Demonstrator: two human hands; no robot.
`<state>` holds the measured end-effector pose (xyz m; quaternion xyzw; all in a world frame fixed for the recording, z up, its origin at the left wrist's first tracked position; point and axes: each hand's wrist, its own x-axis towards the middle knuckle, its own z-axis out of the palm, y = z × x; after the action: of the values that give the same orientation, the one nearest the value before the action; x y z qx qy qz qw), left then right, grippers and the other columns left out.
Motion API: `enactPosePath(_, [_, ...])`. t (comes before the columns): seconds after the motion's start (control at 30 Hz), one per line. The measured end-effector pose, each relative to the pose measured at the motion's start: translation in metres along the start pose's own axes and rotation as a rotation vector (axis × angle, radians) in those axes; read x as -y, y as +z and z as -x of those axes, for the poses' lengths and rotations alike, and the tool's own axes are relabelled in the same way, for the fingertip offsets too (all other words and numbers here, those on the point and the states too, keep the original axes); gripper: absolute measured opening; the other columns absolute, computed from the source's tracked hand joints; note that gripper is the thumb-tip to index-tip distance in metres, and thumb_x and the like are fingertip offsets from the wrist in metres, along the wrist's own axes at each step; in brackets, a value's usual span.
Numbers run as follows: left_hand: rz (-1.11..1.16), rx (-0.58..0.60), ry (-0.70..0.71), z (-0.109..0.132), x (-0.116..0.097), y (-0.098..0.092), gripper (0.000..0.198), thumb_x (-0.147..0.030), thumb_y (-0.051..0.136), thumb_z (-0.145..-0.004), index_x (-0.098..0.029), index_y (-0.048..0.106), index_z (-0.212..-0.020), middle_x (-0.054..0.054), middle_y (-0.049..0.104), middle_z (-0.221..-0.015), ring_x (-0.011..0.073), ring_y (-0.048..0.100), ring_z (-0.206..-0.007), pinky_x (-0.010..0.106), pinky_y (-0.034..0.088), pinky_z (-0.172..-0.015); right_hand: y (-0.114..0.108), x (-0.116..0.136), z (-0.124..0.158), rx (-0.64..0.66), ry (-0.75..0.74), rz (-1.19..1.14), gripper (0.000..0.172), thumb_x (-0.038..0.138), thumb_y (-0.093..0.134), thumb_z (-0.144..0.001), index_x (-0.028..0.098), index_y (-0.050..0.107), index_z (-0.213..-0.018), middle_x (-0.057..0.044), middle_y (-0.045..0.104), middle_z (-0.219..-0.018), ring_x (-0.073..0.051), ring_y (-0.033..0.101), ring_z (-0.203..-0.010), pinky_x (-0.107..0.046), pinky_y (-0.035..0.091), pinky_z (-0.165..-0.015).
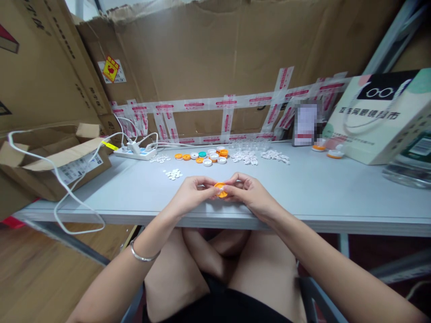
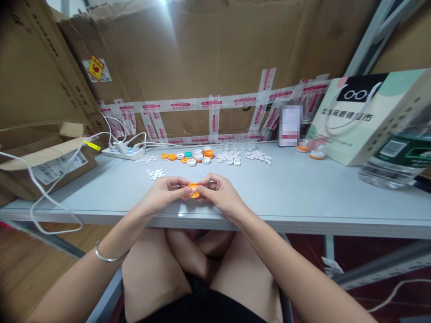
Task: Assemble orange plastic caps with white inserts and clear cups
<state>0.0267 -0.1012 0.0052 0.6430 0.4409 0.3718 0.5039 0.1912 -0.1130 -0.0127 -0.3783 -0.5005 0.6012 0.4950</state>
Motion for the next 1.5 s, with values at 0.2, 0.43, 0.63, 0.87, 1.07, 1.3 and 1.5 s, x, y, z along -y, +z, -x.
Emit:
enactPosePath(0.2, [0.08, -0.003, -0.037, -0.003, 0.0, 0.0, 0.021, -0.021, 0.072, -0.062, -0.009, 0.068, -0.079, 0.003, 0.068, -0.071, 0.0112, 0.06, -0.063, 0.023, 0.049, -0.064, -0.001, 0.0, 0.0, -0.002, -0.009, 0.003, 0.036, 0.038, 0.078, -0.054, 0.019, 0.051, -0.065, 0.002, 0.068, -0.064, -0.015, 0.067, -0.063, -0.03, 0.053, -0.065])
enactPosePath(0.43, [0.173, 0.025, -0.058, -0.007, 0.001, -0.007, 0.025, -0.025, 0.078, -0.055, -0.01, 0.069, -0.073, 0.003, 0.068, -0.067, 0.0099, 0.059, -0.06, 0.023, 0.049, -0.062, -0.004, -0.001, 0.002, 0.048, -0.037, 0.048, 0.035, 0.025, 0.079, -0.053, 0.019, 0.056, -0.078, 0.001, 0.07, -0.073, -0.013, 0.065, -0.069, -0.027, 0.049, -0.069])
enactPosePath(0.63, [-0.12, 0.107, 0.041, -0.013, -0.001, -0.017, 0.032, -0.037, 0.064, -0.073, -0.01, 0.068, -0.088, 0.009, 0.071, -0.081, 0.0138, 0.064, -0.068, 0.028, 0.052, -0.068, -0.003, -0.002, 0.0, -0.031, -0.027, 0.012, 0.034, 0.023, 0.081, -0.05, 0.018, 0.058, -0.075, 0.001, 0.07, -0.072, -0.012, 0.065, -0.069, -0.027, 0.048, -0.071])
enactPosePath(0.87, [-0.724, -0.104, 0.272, -0.075, -0.006, -0.034, 0.02, -0.025, 0.061, -0.074, -0.012, 0.065, -0.088, 0.012, 0.066, -0.096, 0.0259, 0.059, -0.096, 0.039, 0.043, -0.088, -0.003, -0.001, -0.001, -0.11, -0.006, -0.036, 0.035, 0.025, 0.081, -0.049, 0.018, 0.063, -0.079, -0.002, 0.072, -0.079, -0.014, 0.065, -0.073, -0.03, 0.049, -0.077])
enactPosePath(1.07, [-0.849, -0.106, 0.268, -0.107, 0.012, -0.025, 0.01, -0.006, 0.058, -0.066, -0.012, 0.061, -0.072, 0.011, 0.063, -0.09, 0.0281, 0.055, -0.099, 0.04, 0.037, -0.093, -0.004, -0.003, -0.001, -0.114, -0.003, -0.062, 0.037, 0.024, 0.082, -0.049, 0.017, 0.065, -0.081, -0.001, 0.072, -0.077, -0.012, 0.065, -0.07, -0.027, 0.05, -0.073])
enactPosePath(1.3, [-0.683, -0.024, 0.251, -0.073, -0.002, -0.027, 0.002, -0.016, 0.057, -0.072, -0.014, 0.056, -0.072, 0.009, 0.06, -0.092, 0.0243, 0.055, -0.096, 0.04, 0.04, -0.089, -0.004, -0.002, -0.001, -0.144, -0.019, -0.061, 0.036, 0.025, 0.081, -0.05, 0.016, 0.065, -0.081, -0.001, 0.072, -0.077, -0.011, 0.066, -0.069, -0.025, 0.05, -0.072])
enactPosePath(1.5, [-0.198, 0.198, 0.137, -0.03, -0.009, -0.036, 0.021, -0.031, 0.059, -0.076, -0.013, 0.056, -0.087, 0.003, 0.061, -0.083, 0.0126, 0.058, -0.079, 0.03, 0.046, -0.078, -0.002, -0.001, 0.0, -0.186, -0.025, 0.0, 0.038, 0.027, 0.081, -0.049, 0.015, 0.063, -0.08, -0.004, 0.073, -0.078, -0.015, 0.067, -0.072, -0.029, 0.051, -0.074])
